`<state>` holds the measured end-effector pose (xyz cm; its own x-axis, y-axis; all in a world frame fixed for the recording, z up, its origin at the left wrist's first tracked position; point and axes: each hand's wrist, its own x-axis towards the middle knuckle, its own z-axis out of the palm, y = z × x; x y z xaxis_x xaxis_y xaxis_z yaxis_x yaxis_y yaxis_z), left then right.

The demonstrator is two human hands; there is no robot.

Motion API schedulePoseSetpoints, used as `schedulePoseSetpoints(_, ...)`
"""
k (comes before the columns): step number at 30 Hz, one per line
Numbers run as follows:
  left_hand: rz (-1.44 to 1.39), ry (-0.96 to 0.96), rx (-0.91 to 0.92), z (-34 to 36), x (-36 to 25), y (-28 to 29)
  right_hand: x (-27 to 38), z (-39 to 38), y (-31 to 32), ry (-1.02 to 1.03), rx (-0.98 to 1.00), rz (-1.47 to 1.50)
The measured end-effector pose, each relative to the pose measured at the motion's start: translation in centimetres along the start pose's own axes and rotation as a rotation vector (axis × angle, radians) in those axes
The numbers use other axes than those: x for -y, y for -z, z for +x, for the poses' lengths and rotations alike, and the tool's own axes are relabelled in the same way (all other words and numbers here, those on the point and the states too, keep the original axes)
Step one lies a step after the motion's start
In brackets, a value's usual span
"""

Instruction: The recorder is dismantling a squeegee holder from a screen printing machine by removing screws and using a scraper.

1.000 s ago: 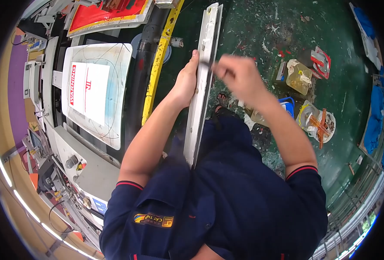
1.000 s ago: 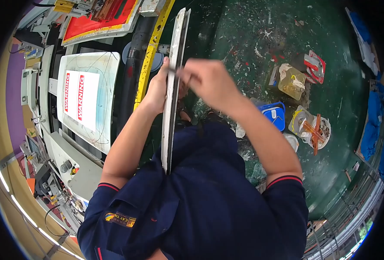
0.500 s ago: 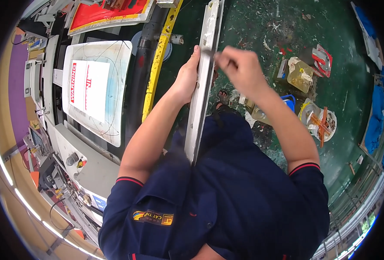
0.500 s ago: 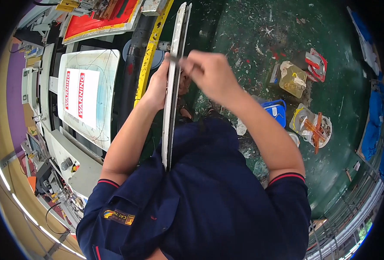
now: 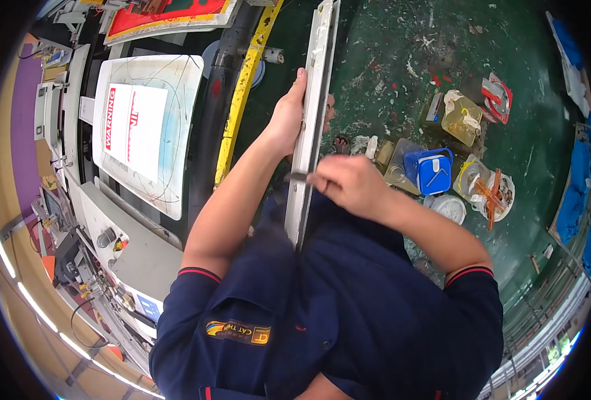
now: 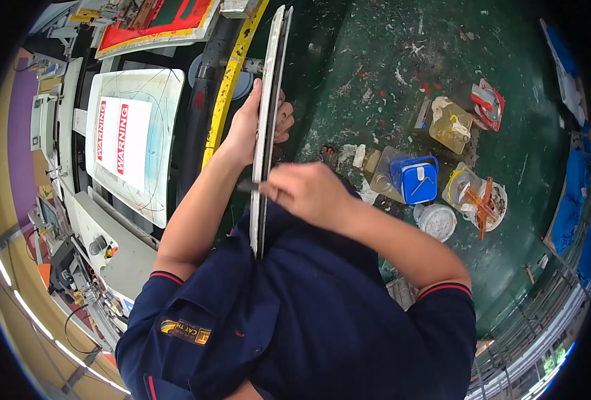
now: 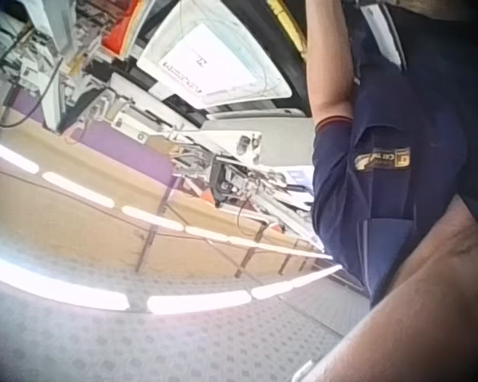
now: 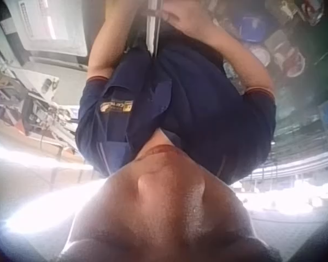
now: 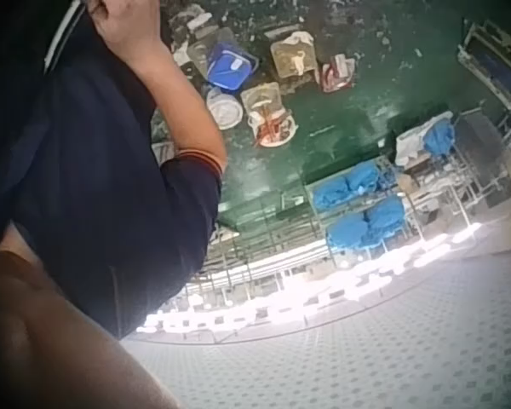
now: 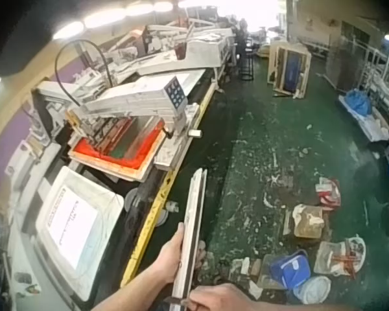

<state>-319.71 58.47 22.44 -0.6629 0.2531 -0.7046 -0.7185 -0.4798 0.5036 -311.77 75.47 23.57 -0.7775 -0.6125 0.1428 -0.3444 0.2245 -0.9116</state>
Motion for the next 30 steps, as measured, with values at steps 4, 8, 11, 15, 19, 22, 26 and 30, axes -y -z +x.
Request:
schedulePoseSetpoints(4, -0.054, -0.059, 0.288, 1.1, 0.8, 3.9, -0.9, 4.0, 3.6, -0.090, -0.113, -0.065)
schedulePoseSetpoints(8, 0.149, -0.071, -0.008, 0.1, 0.5, 1.3, -1.7, 5.9, 4.9, -0.188, -0.195, 0.003)
schedulePoseSetpoints(11, -0.032, -0.024, -0.019, -0.5, -0.1, 0.8, -0.5, 0.3, -0.7, 0.093, -0.016, -0.013)
schedulePoseSetpoints(15, -0.004, -0.044, 0.108, 0.7, 0.4, 4.5, -0.1, 0.4, -0.6, 0.030, 0.002, 0.002)
schedulePoseSetpoints(19, 0.058, 0.020, 0.068, -0.9, 1.2, 4.1, -1.3, 5.0, 2.2, -0.125, -0.151, 0.161)
schedulePoseSetpoints(22, 0.010, 0.075, 0.119, -2.8, 4.2, 4.8, -0.5, 0.9, -0.6, 0.025, -0.044, 0.162)
schedulePoseSetpoints(26, -0.073, 0.103, 0.155, -3.8, 5.3, 5.2, 0.7, -1.4, -2.1, 0.049, 0.041, 0.120)
schedulePoseSetpoints(30, 0.110, 0.023, -0.138, -3.6, 3.9, 3.7, -1.3, 3.8, 1.6, -0.263, -0.092, 0.153)
